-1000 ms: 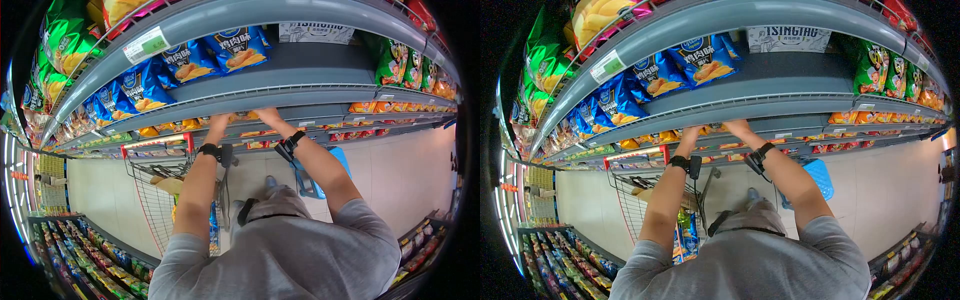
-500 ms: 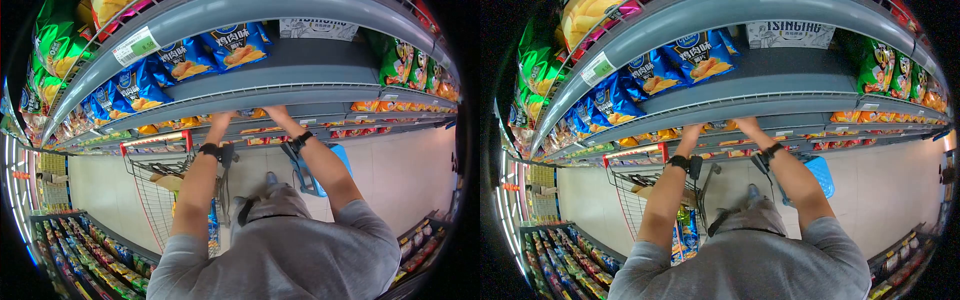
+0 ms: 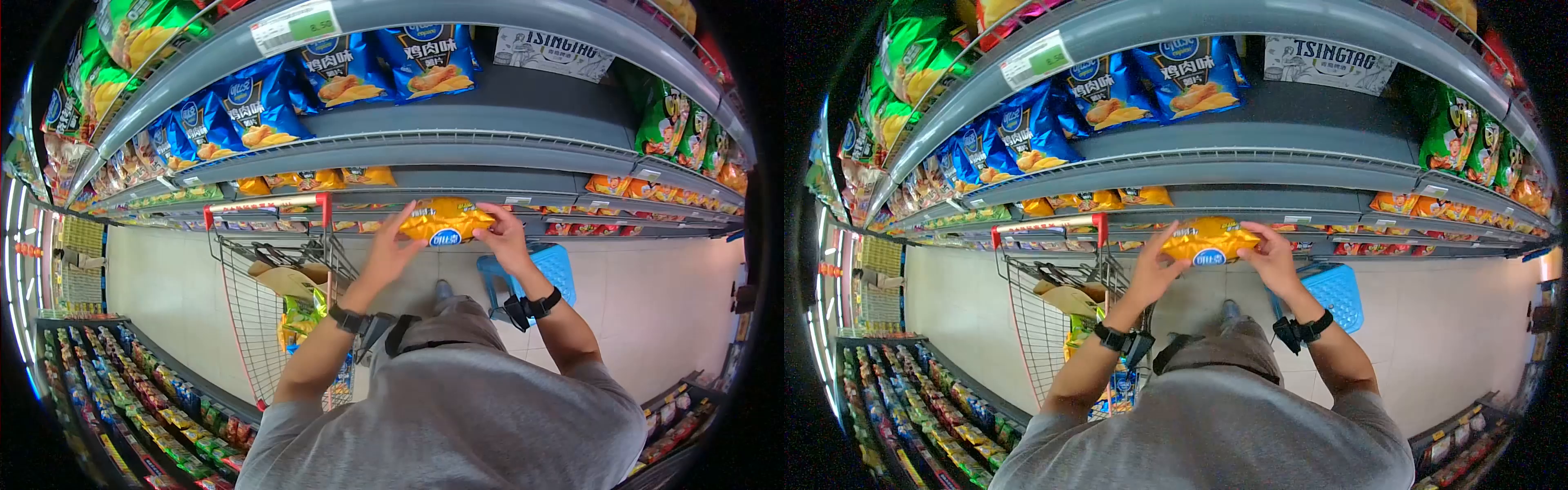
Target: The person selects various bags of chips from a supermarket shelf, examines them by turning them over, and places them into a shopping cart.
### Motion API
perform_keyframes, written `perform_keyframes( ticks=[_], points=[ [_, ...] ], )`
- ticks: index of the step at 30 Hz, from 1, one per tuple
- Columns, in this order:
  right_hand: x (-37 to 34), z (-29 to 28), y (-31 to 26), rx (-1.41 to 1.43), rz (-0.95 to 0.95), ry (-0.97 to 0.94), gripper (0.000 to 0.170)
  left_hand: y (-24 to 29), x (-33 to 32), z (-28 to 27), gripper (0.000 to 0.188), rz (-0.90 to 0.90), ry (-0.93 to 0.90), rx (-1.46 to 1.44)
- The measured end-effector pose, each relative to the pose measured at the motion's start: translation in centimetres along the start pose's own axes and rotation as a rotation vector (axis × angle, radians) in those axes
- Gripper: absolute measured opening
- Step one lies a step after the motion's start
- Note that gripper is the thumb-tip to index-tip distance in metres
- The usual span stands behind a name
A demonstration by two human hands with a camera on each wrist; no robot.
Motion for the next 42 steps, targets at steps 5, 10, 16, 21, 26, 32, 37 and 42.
perform_keyframes(
  ticks=[5,10,16,21,26,32,37,42],
  points=[
    [-2.5,3.5,-1.7,0.005,-0.008,-0.122,0.037,0.2,-5.9,-2.7,0.060,0.015,0.043,-0.011],
    [-3.8,9.1,-2.9,-0.077,-0.104,-0.189,0.024,2.1,-11.5,-6.7,0.045,-0.115,0.177,0.022],
    [-5.7,16.1,-6.0,-0.171,-0.190,-0.264,0.018,2.8,-17.8,-11.9,0.039,0.031,0.376,-0.076],
    [-7.7,21.6,-9.7,-0.413,-0.500,-0.293,0.009,1.2,-22.3,-15.0,0.051,-0.037,0.407,-0.488],
    [-9.7,26.5,-9.0,-0.333,-0.325,-0.337,0.013,0.6,-25.9,-16.9,0.076,-0.118,0.295,-0.672],
    [-10.4,30.3,-7.3,-0.198,-0.075,-0.294,0.021,-1.1,-29.2,-18.3,0.095,-0.140,0.226,-0.633],
    [-10.7,31.3,-7.0,-0.214,-0.001,-0.354,0.021,-2.4,-30.4,-19.2,0.077,-0.223,0.308,-0.593],
    [-11.2,32.3,-6.5,-0.279,-0.016,-0.521,0.052,-3.3,-30.7,-19.6,0.055,-0.275,0.512,-0.623]
  ],
)
Point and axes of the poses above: each hand's wrist, its own x-axis towards the middle knuckle, its own z-axis out of the palm, y = z × x, the point moved 4 cm from there along x, towards the middle knuckle, and after that the axes turned 14 degrees about -x, right-handed, at the moved point
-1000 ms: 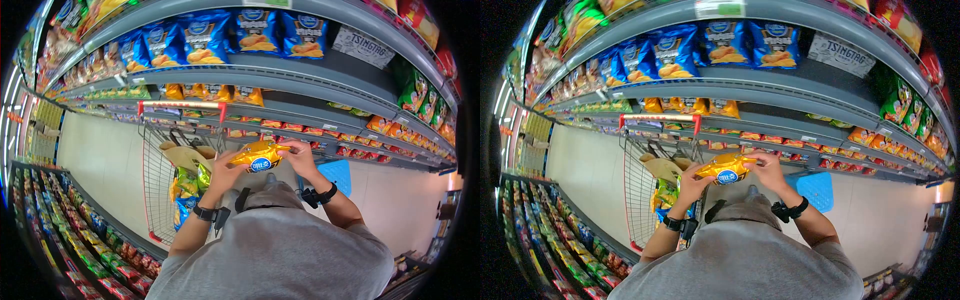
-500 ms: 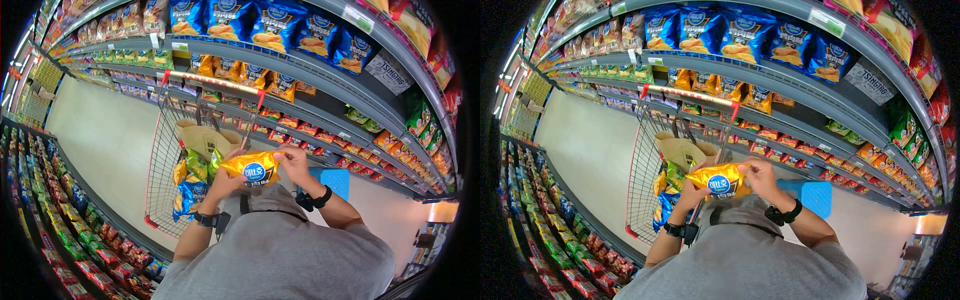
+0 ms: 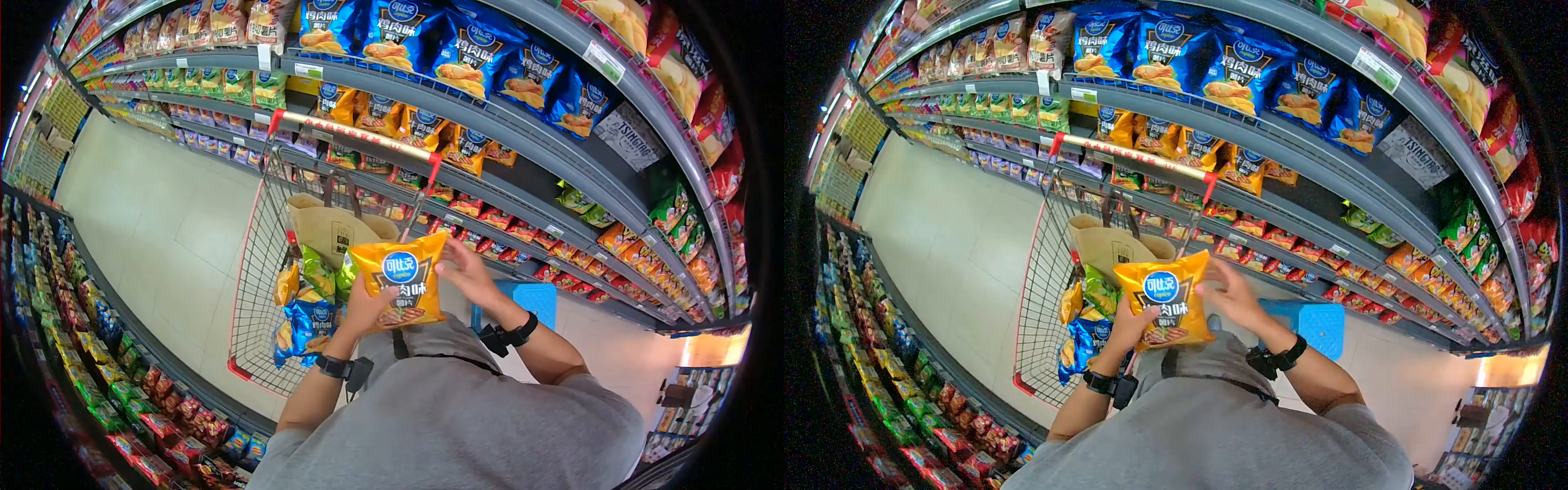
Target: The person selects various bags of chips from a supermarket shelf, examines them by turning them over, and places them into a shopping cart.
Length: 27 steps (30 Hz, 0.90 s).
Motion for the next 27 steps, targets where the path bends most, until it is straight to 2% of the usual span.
perform_keyframes(
  ticks=[3,4,7,12,15,20,27],
  points=[
    [-0.6,1.5,1.8,0.083,-0.020,-0.195,0.065,-0.4,0.8,1.1,0.050,-0.024,-0.013,-0.083],
    [-1.0,1.3,2.0,0.061,0.006,-0.178,0.063,-0.1,1.1,2.2,0.046,0.029,-0.051,-0.093],
    [-1.5,-0.1,3.0,0.295,0.186,-0.141,0.059,-1.1,2.3,4.2,0.045,0.005,0.022,-0.085],
    [-2.6,-4.7,4.3,0.437,0.190,-0.096,0.053,-1.6,3.7,9.5,0.045,-0.088,-0.019,-0.007],
    [-3.6,-7.6,4.8,0.501,0.205,-0.070,0.053,-1.2,4.3,13.5,0.046,0.018,-0.087,0.044],
    [-4.9,-11.2,8.3,0.565,0.204,-0.081,0.053,-3.7,5.1,17.5,0.045,-0.006,-0.080,0.050],
    [-5.7,-13.7,10.6,0.709,0.203,-0.175,0.055,-2.9,3.9,22.8,0.056,0.062,-0.082,0.211]
  ],
)
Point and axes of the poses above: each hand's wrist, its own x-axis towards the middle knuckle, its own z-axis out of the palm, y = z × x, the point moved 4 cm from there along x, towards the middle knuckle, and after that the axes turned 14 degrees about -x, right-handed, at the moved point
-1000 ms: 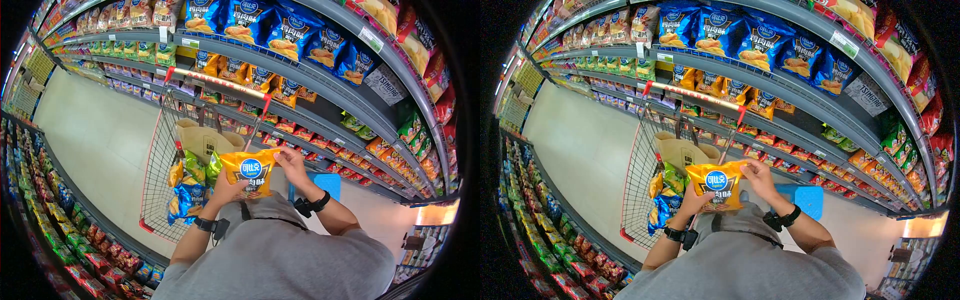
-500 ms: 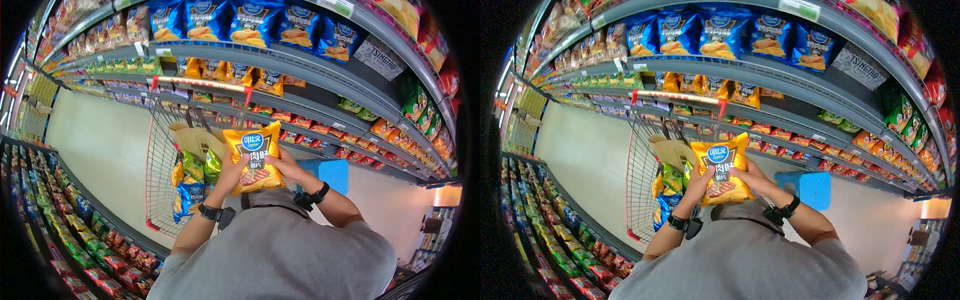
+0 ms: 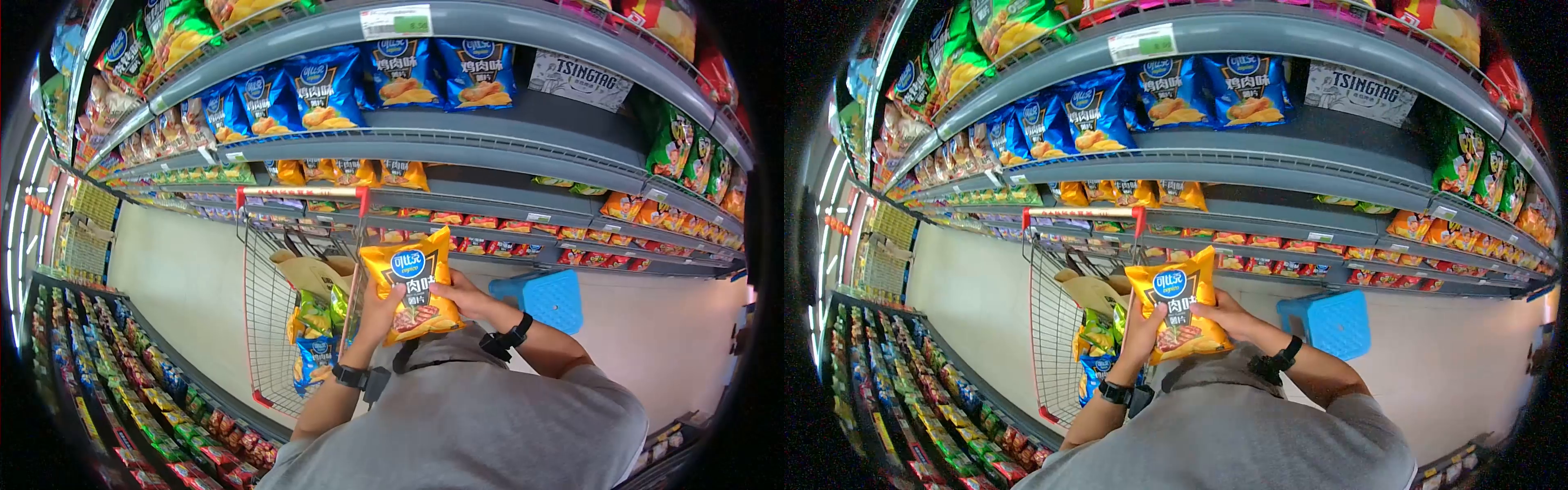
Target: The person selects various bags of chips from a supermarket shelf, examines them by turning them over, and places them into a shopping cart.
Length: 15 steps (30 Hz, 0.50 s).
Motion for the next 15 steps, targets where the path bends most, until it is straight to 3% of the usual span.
perform_keyframes(
  ticks=[8,10,13,15],
  points=[
    [-1.3,-1.6,-0.2,0.149,-0.065,0.039,0.051,-3.2,2.2,0.0,0.057,-0.088,-0.086,0.040],
    [-1.4,-1.9,-1.0,0.132,-0.079,0.073,0.052,-3.8,3.0,0.0,0.055,-0.009,-0.107,0.058],
    [-0.9,-3.2,-1.4,-0.065,-0.125,0.288,0.048,-2.8,2.8,0.4,0.058,0.102,-0.033,0.213],
    [-1.0,-3.8,-1.7,-0.120,-0.179,0.402,0.048,-3.4,2.6,-0.1,0.060,0.079,-0.133,0.359]
  ],
)
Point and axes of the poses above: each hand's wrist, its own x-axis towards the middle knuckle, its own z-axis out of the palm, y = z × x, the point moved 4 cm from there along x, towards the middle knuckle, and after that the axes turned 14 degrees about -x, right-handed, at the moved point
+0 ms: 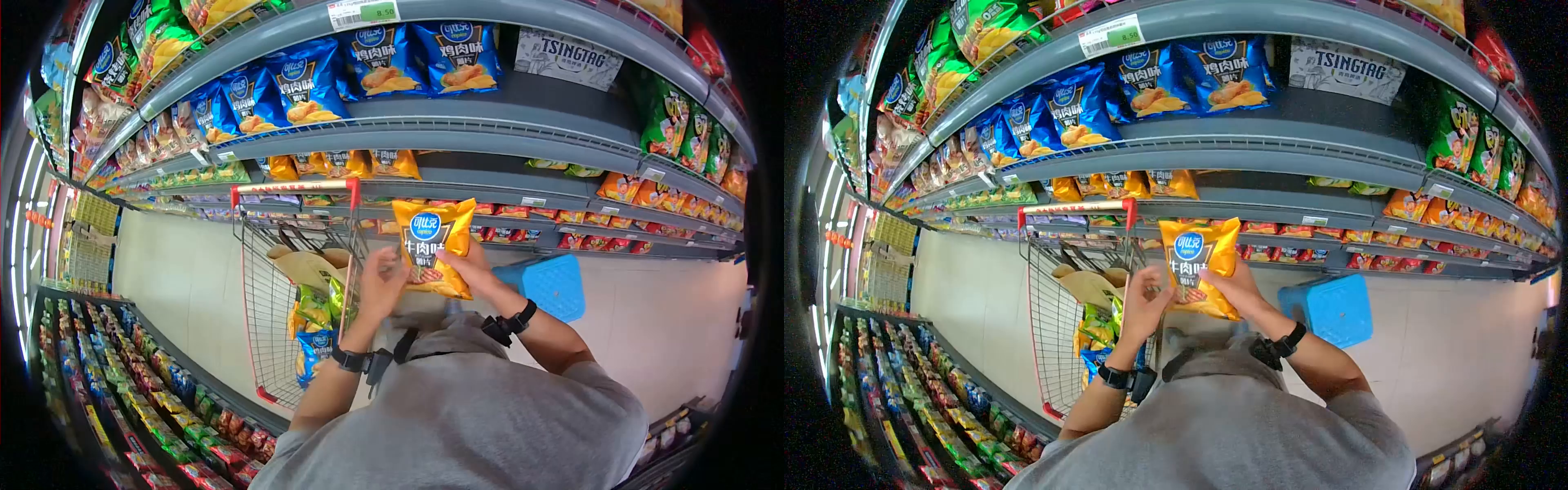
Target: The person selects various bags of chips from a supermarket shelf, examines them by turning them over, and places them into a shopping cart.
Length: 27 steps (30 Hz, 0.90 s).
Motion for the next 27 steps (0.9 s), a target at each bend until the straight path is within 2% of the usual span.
perform_keyframes(
  ticks=[1,2,3,4,7,8,11,15,18,21,22,27],
  points=[
    [-0.1,-0.3,0.0,-0.056,-0.037,0.033,0.048,-0.6,0.0,0.1,0.061,-0.004,-0.057,0.068],
    [-0.1,-0.6,0.2,-0.115,-0.073,0.065,0.048,-1.7,-0.2,0.6,0.060,-0.034,-0.150,-0.140],
    [-0.3,-0.8,0.2,-0.175,-0.106,0.094,0.048,-0.6,-0.6,1.3,0.060,0.012,-0.129,-0.126],
    [-1.7,0.1,-2.0,-0.319,-0.172,0.101,0.055,1.5,-1.0,2.4,0.060,0.057,-0.108,-0.111],
    [-2.8,0.7,-1.5,-0.182,-0.260,0.034,0.066,2.0,-0.5,2.6,0.063,0.188,-0.005,-0.181],
    [-3.1,0.9,-1.5,-0.183,-0.252,-0.076,0.073,1.8,-0.4,2.4,0.064,0.228,0.038,-0.224],
    [-5.2,2.3,-4.2,-0.483,-0.348,-0.247,0.071,1.7,-0.6,1.2,0.066,0.071,0.124,-0.312],
    [-4.0,2.0,-3.5,-0.380,-0.363,-0.259,0.072,0.4,-1.3,-0.3,0.058,-0.056,0.240,-0.476],
    [-2.6,1.7,-4.4,-0.373,-0.409,-0.102,0.068,0.5,-2.9,-0.6,0.058,-0.052,0.105,-0.422],
    [-2.4,2.5,-5.6,-0.156,-0.317,-0.325,0.071,0.2,-4.4,-0.8,0.061,0.043,-0.037,-0.214],
    [-2.2,2.4,-5.3,-0.203,-0.310,-0.333,0.073,0.4,-5.0,-0.6,0.066,0.030,-0.073,-0.286],
    [-2.9,4.1,-5.5,-0.251,-0.294,-0.456,0.073,-0.2,-7.2,-1.7,0.071,0.049,-0.092,-0.259]
  ],
)
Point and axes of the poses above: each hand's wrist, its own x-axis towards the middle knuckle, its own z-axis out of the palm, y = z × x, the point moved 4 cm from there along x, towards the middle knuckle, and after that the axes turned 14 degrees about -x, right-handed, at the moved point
